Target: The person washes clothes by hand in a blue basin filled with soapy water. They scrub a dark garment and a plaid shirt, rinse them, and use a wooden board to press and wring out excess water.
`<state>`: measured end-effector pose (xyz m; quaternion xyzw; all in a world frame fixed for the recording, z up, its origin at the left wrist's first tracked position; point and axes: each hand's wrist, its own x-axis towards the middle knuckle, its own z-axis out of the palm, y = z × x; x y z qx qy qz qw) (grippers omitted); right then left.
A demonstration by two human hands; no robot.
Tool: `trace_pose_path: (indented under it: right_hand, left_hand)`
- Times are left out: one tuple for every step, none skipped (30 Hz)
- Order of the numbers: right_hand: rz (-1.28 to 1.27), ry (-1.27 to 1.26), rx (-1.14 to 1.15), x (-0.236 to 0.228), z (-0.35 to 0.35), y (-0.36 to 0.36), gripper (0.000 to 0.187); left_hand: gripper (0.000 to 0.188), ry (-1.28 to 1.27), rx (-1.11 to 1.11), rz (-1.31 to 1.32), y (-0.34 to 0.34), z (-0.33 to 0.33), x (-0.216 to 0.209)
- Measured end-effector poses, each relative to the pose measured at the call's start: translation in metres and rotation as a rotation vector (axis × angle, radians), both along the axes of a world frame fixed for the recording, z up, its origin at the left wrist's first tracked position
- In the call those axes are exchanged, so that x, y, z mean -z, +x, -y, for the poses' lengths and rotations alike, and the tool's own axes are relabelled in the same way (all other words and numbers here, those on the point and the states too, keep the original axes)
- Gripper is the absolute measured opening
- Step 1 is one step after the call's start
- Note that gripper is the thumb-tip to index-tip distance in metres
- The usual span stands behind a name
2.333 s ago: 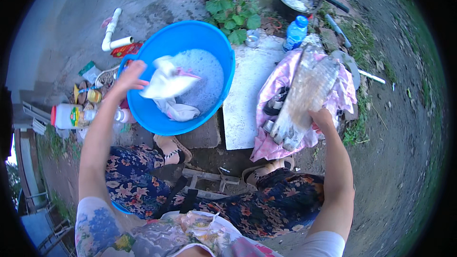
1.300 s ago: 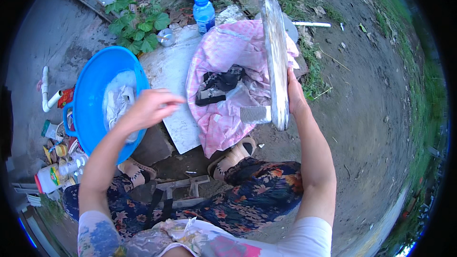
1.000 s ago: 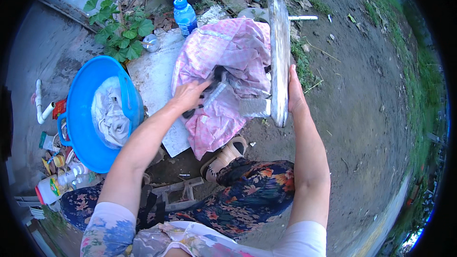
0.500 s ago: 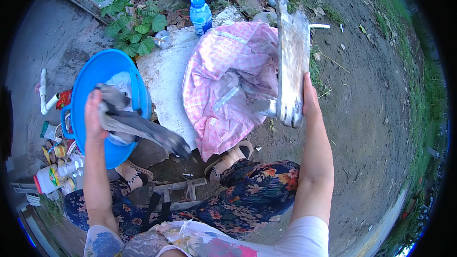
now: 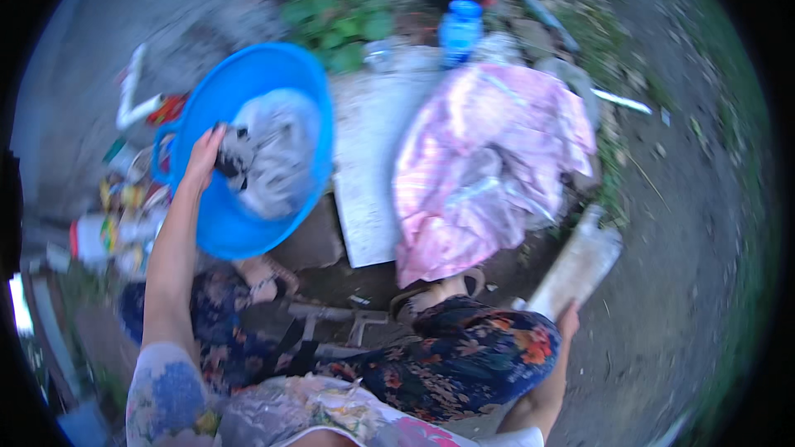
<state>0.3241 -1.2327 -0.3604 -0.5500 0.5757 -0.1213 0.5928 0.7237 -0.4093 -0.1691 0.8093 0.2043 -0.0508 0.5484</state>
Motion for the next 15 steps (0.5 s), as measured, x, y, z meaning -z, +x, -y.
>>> trace_pose_path:
  right_hand:
    - [-0.471, -0.199, -0.369, 0.009, -0.024, 0.008, 0.072]
    - [-0.665, -0.236, -0.549, 0.002, -0.034, 0.039, 0.071]
    - [-0.869, -0.284, -0.747, -0.008, -0.046, 0.067, 0.069]
    - [-1.04, -0.335, -0.94, -0.023, -0.061, 0.095, 0.068]
    - [-0.986, -0.509, -0.946, -0.045, -0.06, 0.115, 0.064]
    - [-0.993, -0.61, -0.956, -0.081, -0.075, 0.162, 0.065]
    - [-0.865, -0.72, -0.971, -0.111, -0.088, 0.204, 0.06]
    - [-0.614, -0.803, -0.996, -0.137, -0.099, 0.246, 0.054]
    - [-0.365, -0.87, -1.041, -0.155, -0.117, 0.286, 0.048]
    - [-0.196, -0.933, -1.086, -0.167, -0.137, 0.321, 0.043]
    - [-0.014, -1.126, -1.06, -0.161, -0.148, 0.345, 0.044]
    - [-0.086, -1.115, -1.201, -0.173, -0.177, 0.373, 0.047]
    - [-0.252, -1.193, -1.237, -0.172, -0.197, 0.383, 0.041]
    - [-0.422, -1.259, -1.268, -0.17, -0.213, 0.391, 0.036]
    - [-0.427, -1.167, -1.283, -0.163, -0.228, 0.4, 0.03]
  left_hand:
    - [0.05, 0.226, 0.17, -0.038, -0.004, -0.008, 0.013]
    - [0.053, 0.427, 0.348, -0.066, -0.014, -0.01, 0.026]
    - [0.059, 0.446, 0.383, -0.121, -0.029, -0.006, 0.044]
    - [0.062, 0.568, 0.475, -0.25, -0.043, -0.037, 0.088]
    - [0.062, 0.682, 0.632, -0.263, -0.05, -0.009, 0.093]
    - [0.062, 0.819, 0.765, -0.261, -0.051, 0.015, 0.077]
    - [0.059, 0.787, 0.713, -0.272, -0.046, 0.03, 0.064]
    - [0.056, 0.751, 0.665, -0.29, -0.04, 0.041, 0.054]
    - [0.051, 0.802, 0.659, -0.245, -0.036, 0.044, 0.039]
    - [0.046, 0.853, 0.642, -0.199, -0.034, 0.041, 0.024]
    - [0.038, 0.878, 0.627, -0.003, -0.032, 0.031, 0.019]
    - [0.03, 0.909, 0.596, 0.182, -0.029, 0.018, 0.008]
    - [0.024, 0.792, 0.463, 0.191, -0.026, 0.035, -0.016]
    - [0.02, 0.676, 0.335, 0.195, -0.027, 0.059, -0.046]
    - [0.018, 0.69, 0.366, 0.292, -0.03, 0.069, -0.069]
